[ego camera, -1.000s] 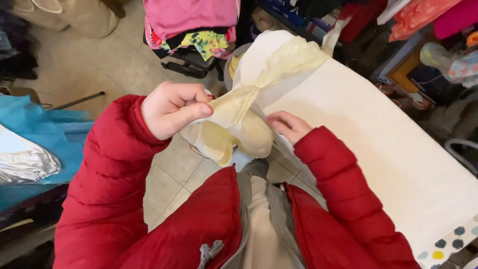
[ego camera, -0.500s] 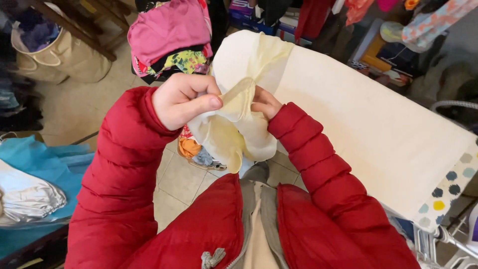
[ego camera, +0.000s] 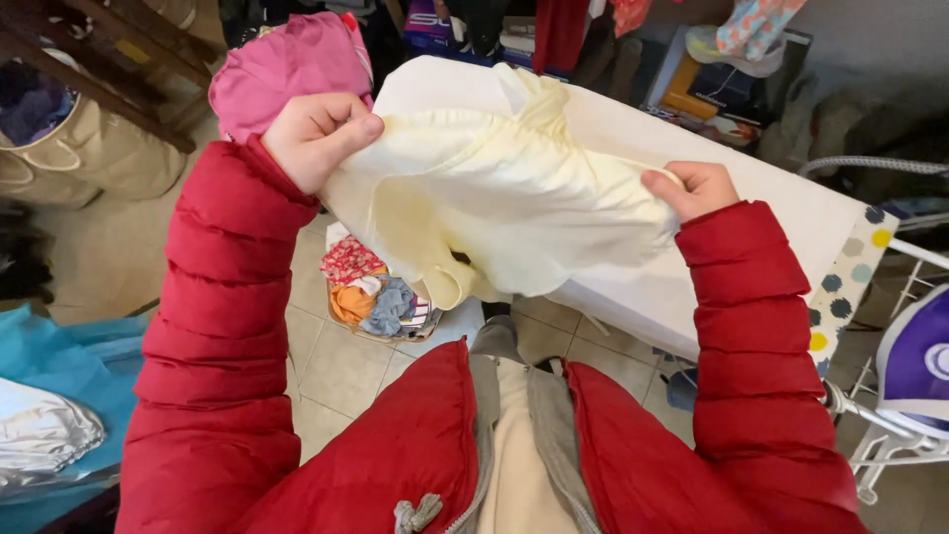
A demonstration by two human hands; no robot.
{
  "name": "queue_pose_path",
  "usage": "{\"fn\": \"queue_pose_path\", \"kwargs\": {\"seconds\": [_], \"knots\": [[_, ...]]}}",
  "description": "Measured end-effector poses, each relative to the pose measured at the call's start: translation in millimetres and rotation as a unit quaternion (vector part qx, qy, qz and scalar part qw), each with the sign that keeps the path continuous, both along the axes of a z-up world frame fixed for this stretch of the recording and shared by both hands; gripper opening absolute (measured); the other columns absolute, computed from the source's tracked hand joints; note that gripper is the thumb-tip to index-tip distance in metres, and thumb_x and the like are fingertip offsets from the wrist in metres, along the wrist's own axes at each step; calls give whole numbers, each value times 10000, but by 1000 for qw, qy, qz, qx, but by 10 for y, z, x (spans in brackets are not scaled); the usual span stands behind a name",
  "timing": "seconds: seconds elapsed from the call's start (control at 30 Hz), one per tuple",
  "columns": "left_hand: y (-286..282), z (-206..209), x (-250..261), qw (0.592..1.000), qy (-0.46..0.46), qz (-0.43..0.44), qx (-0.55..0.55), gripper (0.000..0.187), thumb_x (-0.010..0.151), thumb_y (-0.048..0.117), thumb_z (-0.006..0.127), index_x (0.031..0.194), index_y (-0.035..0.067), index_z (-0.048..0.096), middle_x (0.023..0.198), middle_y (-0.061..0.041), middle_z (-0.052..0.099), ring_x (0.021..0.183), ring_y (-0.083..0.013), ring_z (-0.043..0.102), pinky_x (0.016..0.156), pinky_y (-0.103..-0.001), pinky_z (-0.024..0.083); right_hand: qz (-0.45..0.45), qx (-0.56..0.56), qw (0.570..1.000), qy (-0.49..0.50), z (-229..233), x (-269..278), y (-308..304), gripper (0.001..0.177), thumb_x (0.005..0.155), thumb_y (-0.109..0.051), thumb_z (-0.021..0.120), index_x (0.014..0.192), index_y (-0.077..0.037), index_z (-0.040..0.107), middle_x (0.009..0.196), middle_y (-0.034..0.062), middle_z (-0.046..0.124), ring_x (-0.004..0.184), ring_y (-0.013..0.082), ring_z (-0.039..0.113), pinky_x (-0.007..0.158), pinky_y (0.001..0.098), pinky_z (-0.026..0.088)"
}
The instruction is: Ironing a yellow garment on an ironing board to remove wrinkles.
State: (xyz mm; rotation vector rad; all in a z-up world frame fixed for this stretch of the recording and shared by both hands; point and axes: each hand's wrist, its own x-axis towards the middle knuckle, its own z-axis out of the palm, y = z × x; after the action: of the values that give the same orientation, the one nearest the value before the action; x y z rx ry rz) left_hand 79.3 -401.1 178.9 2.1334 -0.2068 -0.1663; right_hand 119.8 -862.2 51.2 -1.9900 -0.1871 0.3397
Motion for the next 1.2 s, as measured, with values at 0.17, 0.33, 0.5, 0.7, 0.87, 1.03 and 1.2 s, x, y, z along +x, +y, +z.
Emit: {"fn": "queue_pose_path", "kwargs": {"seconds": [0.17,0.33,0.5,0.7,0.87,1.03,1.2], "knots": [[-30,-609,302,998,37,10,-52,250,1008,332,629,870,124,615,775,77,566,696,-34,494,596,-204,413,-56,-23,998,25,186,-85,-249,258,987,-221,685,785,-60,691,706,-3,601,650,123,542,563,293,435],[-86,-871,711,999,44,11,5,294,1004,373,634,805,157,614,727,105,519,706,-39,461,648,-224,406,-95,-59,991,78,167,30,-298,226,974,-300,688,853,-110,704,723,-31,546,627,149,470,420,342,389],[-154,-1321,1418,997,77,-7,-2,354,1006,415,642,756,175,568,674,110,433,647,-37,388,590,-230,351,-109,-62,987,97,-227,337,-423,173,955,-276,711,931,-106,734,857,-18,672,775,131,581,688,306,477],[-440,-1804,2290,979,123,-50,157,407,978,540,619,767,192,605,700,60,525,674,-117,466,615,-335,396,-147,-179,957,172,-478,753,-422,253,940,-379,698,973,-131,737,1030,12,685,943,228,599,799,385,486],[-532,-2501,2618,954,112,-110,257,459,969,557,632,748,156,603,721,-67,588,671,-252,538,594,-427,436,-162,-222,945,175,-1116,907,-594,280,952,-423,704,895,-149,709,993,-33,660,913,214,588,811,377,456],[-222,-2514,2443,873,306,-181,333,721,769,761,577,988,92,731,892,-106,681,753,-282,609,664,-380,468,-188,-270,915,232,-1258,896,-516,314,944,-459,661,997,-157,729,1053,-30,689,929,239,609,788,369,467],[451,-3105,2314,894,292,-184,287,512,778,646,697,720,148,597,683,-65,555,714,-270,542,689,-383,406,-248,-241,906,244,-1641,641,-715,411,927,-584,697,1077,-202,673,937,37,680,831,245,627,736,365,488]]}}
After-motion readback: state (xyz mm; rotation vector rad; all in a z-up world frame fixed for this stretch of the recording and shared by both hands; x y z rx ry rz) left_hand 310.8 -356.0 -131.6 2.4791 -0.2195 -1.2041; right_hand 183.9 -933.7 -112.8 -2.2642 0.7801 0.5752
